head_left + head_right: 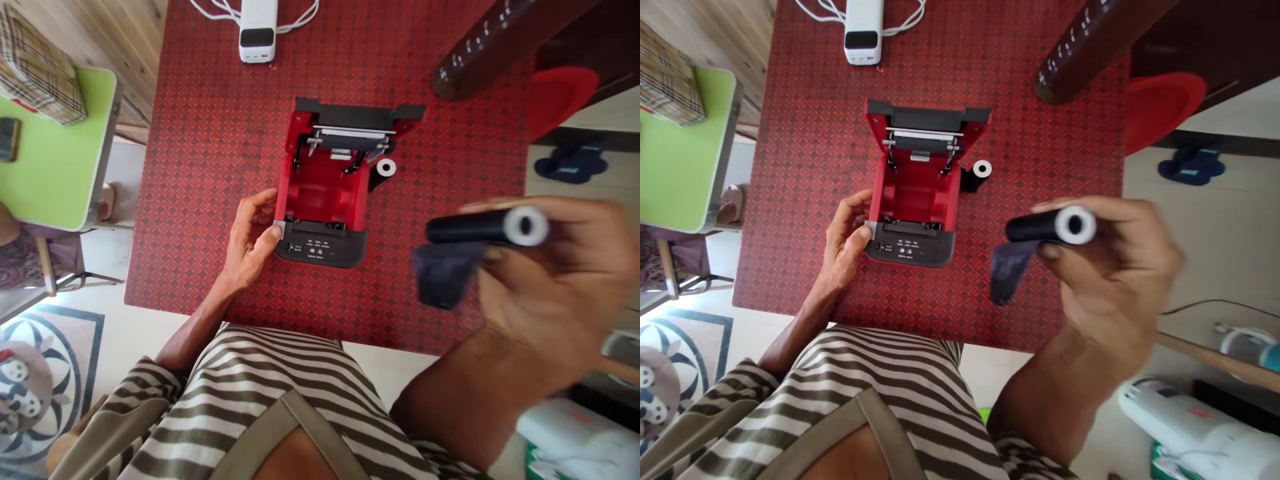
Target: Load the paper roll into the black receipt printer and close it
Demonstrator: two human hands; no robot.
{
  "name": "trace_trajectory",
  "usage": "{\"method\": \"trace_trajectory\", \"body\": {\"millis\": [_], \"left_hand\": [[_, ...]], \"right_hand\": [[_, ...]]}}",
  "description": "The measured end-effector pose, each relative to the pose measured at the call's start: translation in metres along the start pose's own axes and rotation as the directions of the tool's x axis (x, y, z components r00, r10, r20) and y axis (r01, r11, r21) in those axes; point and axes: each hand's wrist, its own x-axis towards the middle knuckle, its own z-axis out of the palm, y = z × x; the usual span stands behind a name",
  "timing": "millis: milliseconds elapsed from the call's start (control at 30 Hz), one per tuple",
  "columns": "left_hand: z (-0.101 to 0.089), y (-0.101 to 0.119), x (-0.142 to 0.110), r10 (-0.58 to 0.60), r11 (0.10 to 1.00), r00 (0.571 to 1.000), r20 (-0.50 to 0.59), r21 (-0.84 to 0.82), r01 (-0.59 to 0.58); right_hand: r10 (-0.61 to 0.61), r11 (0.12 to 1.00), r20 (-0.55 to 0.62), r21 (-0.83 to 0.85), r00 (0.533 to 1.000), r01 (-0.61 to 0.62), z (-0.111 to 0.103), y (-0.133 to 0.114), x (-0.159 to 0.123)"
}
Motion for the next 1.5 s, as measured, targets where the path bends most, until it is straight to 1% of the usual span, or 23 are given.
{"method": "trace_trajectory", "body": {"millis": [33, 67, 100, 167, 267, 400, 500, 600, 667, 733, 767, 833, 867, 900, 967, 1033, 1100, 1200, 1300, 1400, 1433, 1500], "left_hand": [[-0.001, -0.001, 0.001, 0.012, 1.000, 1.000, 0.000, 0.007, -0.012], [-0.002, -0.001, 0.001, 0.023, 1.000, 1.000, 0.004, 0.015, -0.023], [-0.004, -0.001, 0.002, 0.036, 0.999, 0.999, 0.010, 0.023, -0.036], [-0.005, 0.000, 0.005, 0.063, 0.998, 0.998, 0.020, 0.029, -0.064], [-0.006, 0.001, 0.007, 0.096, 0.995, 0.995, 0.011, 0.022, -0.097], [-0.006, 0.000, 0.008, 0.090, 0.996, 0.996, 0.016, 0.025, -0.090], [-0.006, -0.001, 0.007, 0.082, 0.996, 0.996, 0.017, 0.022, -0.083], [-0.005, 0.000, 0.007, 0.077, 0.997, 0.997, 0.007, 0.014, -0.077], [-0.006, 0.001, 0.006, 0.061, 0.998, 0.998, 0.006, 0.016, -0.061], [-0.006, 0.004, 0.006, 0.043, 0.999, 0.999, 0.012, 0.020, -0.044], [-0.006, 0.005, 0.006, 0.038, 0.999, 0.999, 0.017, 0.017, -0.038], [-0.006, 0.008, 0.006, 0.036, 0.999, 0.999, 0.027, 0.003, -0.036], [-0.006, 0.008, 0.006, 0.037, 0.999, 0.999, 0.029, -0.003, -0.037], [-0.006, 0.009, 0.006, 0.038, 0.999, 0.999, 0.030, -0.005, -0.038], [-0.006, 0.009, 0.006, 0.041, 0.999, 0.999, 0.022, 0.003, -0.041], [-0.006, 0.008, 0.005, 0.039, 0.999, 0.999, 0.011, 0.023, -0.039], [-0.006, 0.006, 0.004, 0.036, 0.999, 0.999, 0.013, 0.036, -0.037], [-0.006, 0.004, 0.003, 0.041, 0.999, 0.999, 0.022, 0.031, -0.042], [-0.005, 0.003, 0.002, 0.032, 0.999, 0.999, 0.017, 0.023, -0.032], [-0.004, 0.003, 0.001, 0.020, 1.000, 1.000, 0.024, 0.006, -0.021], [-0.004, 0.003, 0.001, 0.019, 1.000, 1.000, 0.025, 0.004, -0.019], [-0.004, 0.003, 0.001, 0.017, 1.000, 1.000, 0.018, 0.018, -0.017]], "right_hand": [[0.052, 0.996, -0.090, 0.080, 0.995, -0.045, 0.006, 0.011, -0.001], [0.126, 0.982, -0.097, 0.154, 0.987, -0.111, 0.013, 0.021, 0.000], [0.158, 0.971, -0.085, 0.195, 0.984, -0.139, 0.020, 0.031, 0.002], [0.189, 0.959, 0.005, 0.214, 0.982, -0.186, 0.033, 0.048, 0.006], [0.186, 0.957, 0.094, 0.209, 0.978, -0.202, 0.047, 0.064, 0.009], [0.198, 0.948, 0.195, 0.210, 0.960, -0.239, 0.055, 0.069, 0.007], [0.195, 0.951, 0.240, 0.189, 0.951, -0.243, 0.057, 0.067, 0.005], [0.194, 0.964, 0.265, 0.127, 0.945, -0.233, 0.052, 0.061, 0.002], [0.217, 0.956, 0.276, 0.133, 0.936, -0.261, 0.043, 0.057, 0.000], [0.247, 0.938, 0.257, 0.177, 0.934, -0.297, 0.032, 0.056, 0.002], [0.258, 0.933, 0.225, 0.196, 0.940, -0.303, 0.026, 0.058, 0.005], [0.264, 0.937, 0.121, 0.203, 0.957, -0.284, 0.019, 0.065, 0.017], [0.262, 0.943, 0.064, 0.194, 0.963, -0.269, 0.020, 0.071, 0.026], [0.259, 0.949, 0.008, 0.186, 0.966, -0.256, 0.023, 0.078, 0.036], [0.257, 0.954, -0.060, 0.177, 0.964, -0.243, 0.037, 0.090, 0.058], [0.248, 0.956, -0.071, 0.178, 0.966, -0.232, 0.057, 0.099, 0.077], [0.227, 0.962, -0.070, 0.168, 0.971, -0.213, 0.076, 0.103, 0.089], [0.202, 0.973, -0.081, 0.130, 0.976, -0.190, 0.092, 0.101, 0.096], [0.196, 0.977, -0.103, 0.102, 0.975, -0.186, 0.093, 0.096, 0.098], [0.189, 0.979, -0.130, 0.098, 0.973, -0.177, 0.079, 0.079, 0.094], [0.181, 0.980, -0.138, 0.103, 0.974, -0.168, 0.070, 0.069, 0.091], [0.143, 0.984, -0.119, 0.123, 0.983, -0.129, 0.049, 0.042, 0.079]]}}
